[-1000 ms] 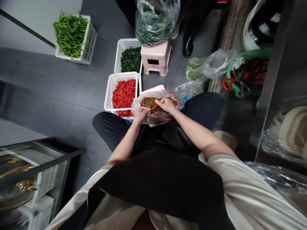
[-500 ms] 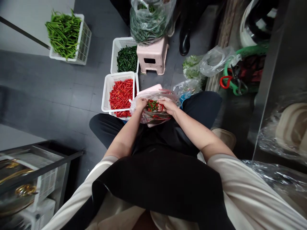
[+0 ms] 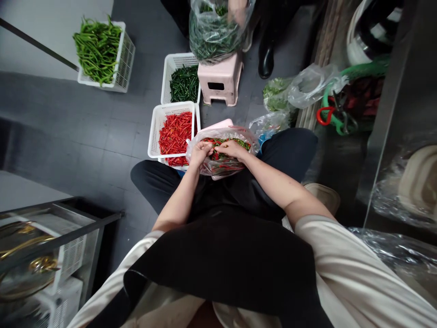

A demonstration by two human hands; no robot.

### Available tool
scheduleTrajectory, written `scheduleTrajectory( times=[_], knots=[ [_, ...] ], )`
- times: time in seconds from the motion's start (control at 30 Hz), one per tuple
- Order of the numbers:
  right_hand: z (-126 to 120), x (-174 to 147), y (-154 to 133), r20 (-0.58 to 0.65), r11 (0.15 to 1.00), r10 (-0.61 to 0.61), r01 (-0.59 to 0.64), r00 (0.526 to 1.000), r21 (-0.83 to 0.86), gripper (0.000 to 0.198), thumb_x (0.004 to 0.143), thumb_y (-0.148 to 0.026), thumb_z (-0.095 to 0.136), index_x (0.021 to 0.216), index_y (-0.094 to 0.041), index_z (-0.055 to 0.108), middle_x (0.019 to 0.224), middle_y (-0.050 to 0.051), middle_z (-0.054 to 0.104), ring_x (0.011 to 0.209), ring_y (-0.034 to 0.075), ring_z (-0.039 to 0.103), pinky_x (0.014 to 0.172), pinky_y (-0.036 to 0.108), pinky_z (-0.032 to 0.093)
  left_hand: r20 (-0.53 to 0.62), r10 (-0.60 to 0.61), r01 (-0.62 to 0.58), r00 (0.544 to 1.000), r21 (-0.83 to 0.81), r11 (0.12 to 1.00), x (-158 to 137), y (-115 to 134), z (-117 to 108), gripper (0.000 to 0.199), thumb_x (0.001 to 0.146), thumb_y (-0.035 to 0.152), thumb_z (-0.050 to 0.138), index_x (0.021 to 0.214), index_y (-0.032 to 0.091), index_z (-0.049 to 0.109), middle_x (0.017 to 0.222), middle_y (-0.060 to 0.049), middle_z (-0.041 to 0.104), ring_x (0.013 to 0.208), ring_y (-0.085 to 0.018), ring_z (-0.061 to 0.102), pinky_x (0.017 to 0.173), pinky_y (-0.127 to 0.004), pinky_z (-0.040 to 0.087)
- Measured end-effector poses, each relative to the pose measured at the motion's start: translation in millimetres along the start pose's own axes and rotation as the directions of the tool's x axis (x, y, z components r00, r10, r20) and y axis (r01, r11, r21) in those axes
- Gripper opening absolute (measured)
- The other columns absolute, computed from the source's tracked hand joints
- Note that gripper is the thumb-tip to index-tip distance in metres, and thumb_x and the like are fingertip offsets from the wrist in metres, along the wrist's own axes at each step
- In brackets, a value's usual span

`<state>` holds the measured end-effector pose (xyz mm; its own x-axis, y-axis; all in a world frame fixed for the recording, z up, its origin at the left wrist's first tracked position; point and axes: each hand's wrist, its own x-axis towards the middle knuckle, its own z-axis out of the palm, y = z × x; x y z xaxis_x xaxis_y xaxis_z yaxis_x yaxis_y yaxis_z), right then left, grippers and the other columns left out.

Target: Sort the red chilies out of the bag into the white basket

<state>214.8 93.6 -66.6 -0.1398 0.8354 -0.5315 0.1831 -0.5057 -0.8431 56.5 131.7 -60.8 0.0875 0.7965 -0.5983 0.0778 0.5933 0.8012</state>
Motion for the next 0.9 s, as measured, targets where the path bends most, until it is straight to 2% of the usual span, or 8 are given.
scheduleTrajectory(
  times=[0.1,0.23,0.4,0.5,0.63,0.7,0.8,0.9],
  knots=[
    [-1.4,0.0,-0.8,0.043,0.996,-0.08,0.082,0.996,-0.043,0.039,0.079,-0.052,0.053,0.072,-0.015,0.06,0.049,-0.007,0.034,0.044,0.007,0.027,0.046,0.023,0.018,0.093,-0.039,0.045,0.995,-0.064,0.997,-2.8,5.4,1.9,0.015,0.07,0.018,0.073,0.079,0.013,0.062,0.063,0.003,0.06,0.06,-0.005,0.059,0.069,-0.019,0.051],
    [-4.9,3.5,0.0,0.028,0.945,-0.278,0.279,0.96,-0.171,0.039,0.078,-0.05,0.053,0.067,-0.014,0.06,0.054,-0.004,0.042,0.054,0.009,0.036,0.053,0.023,0.025,0.28,-0.148,0.189,0.949,-0.128,0.974,-6.1,10.0,-3.6,0.012,0.071,0.01,0.071,0.081,0.012,0.064,0.068,0.001,0.063,0.062,-0.004,0.06,0.073,-0.018,0.052],
    [-9.8,1.6,-6.6,0.122,0.854,-0.453,0.469,0.883,-0.226,0.031,0.081,-0.042,0.052,0.077,-0.013,0.064,0.067,-0.001,0.055,0.064,0.012,0.046,0.061,0.023,0.032,0.268,-0.272,0.343,0.924,-0.269,0.9,-3.1,9.7,-10.7,0.012,0.076,0.012,0.067,0.087,0.012,0.065,0.07,-0.001,0.065,0.069,-0.008,0.065,0.08,-0.021,0.054],
    [-8.4,-5.2,-10.5,0.136,0.923,-0.374,0.383,0.917,-0.045,0.028,0.08,-0.043,0.055,0.082,-0.015,0.061,0.064,-0.003,0.052,0.056,0.009,0.043,0.054,0.021,0.031,0.214,-0.293,0.349,0.932,-0.305,0.886,-1.5,7.9,-10.5,0.011,0.078,0.01,0.062,0.089,0.012,0.065,0.074,-0.004,0.067,0.074,-0.01,0.066,0.08,-0.022,0.055],
    [-0.6,-11.3,-7.9,0.066,0.979,-0.058,0.044,0.996,0.199,0.029,0.078,-0.043,0.064,0.074,-0.019,0.047,0.05,-0.008,0.036,0.04,0.005,0.027,0.04,0.019,0.02,0.124,-0.198,0.227,0.972,-0.296,0.928,-1.5,6.0,-8.0,0.008,0.081,0.008,0.057,0.082,0.013,0.063,0.078,-0.004,0.066,0.078,-0.009,0.065,0.081,-0.021,0.054],
    [2.4,-10.4,-5.1,0.033,0.97,0.035,-0.042,0.999,0.239,0.031,0.076,-0.036,0.067,0.068,-0.019,0.043,0.048,-0.008,0.035,0.038,0.005,0.028,0.037,0.018,0.02,0.085,-0.165,0.179,0.983,-0.186,0.966,-1.1,5.0,-8.2,0.009,0.08,0.007,0.055,0.081,0.014,0.061,0.078,-0.003,0.065,0.077,-0.009,0.064,0.079,-0.023,0.053],
    [2.6,-6.2,-3.2,-0.056,0.94,0.121,-0.096,0.991,0.328,0.026,0.078,-0.027,0.065,0.065,-0.019,0.044,0.049,-0.005,0.043,0.04,0.006,0.036,0.037,0.017,0.028,0.014,-0.067,0.061,0.998,0.26,0.964,1.6,2.4,-9.0,0.01,0.074,0.007,0.06,0.078,0.016,0.059,0.077,-0.003,0.064,0.082,-0.014,0.064,0.082,-0.029,0.051],
    [-0.2,-3.2,-4.2,-0.041,0.887,0.158,-0.123,0.987,0.444,0.027,0.078,-0.028,0.066,0.065,-0.019,0.044,0.05,-0.005,0.042,0.04,0.006,0.036,0.039,0.018,0.033,-0.001,0.097,-0.069,0.995,0.697,0.714,6.7,-3.0,-5.9,0.015,0.067,0.015,0.07,0.076,0.017,0.059,0.087,-0.009,0.065,0.097,-0.024,0.062,0.092,-0.038,0.045]
  ],
)
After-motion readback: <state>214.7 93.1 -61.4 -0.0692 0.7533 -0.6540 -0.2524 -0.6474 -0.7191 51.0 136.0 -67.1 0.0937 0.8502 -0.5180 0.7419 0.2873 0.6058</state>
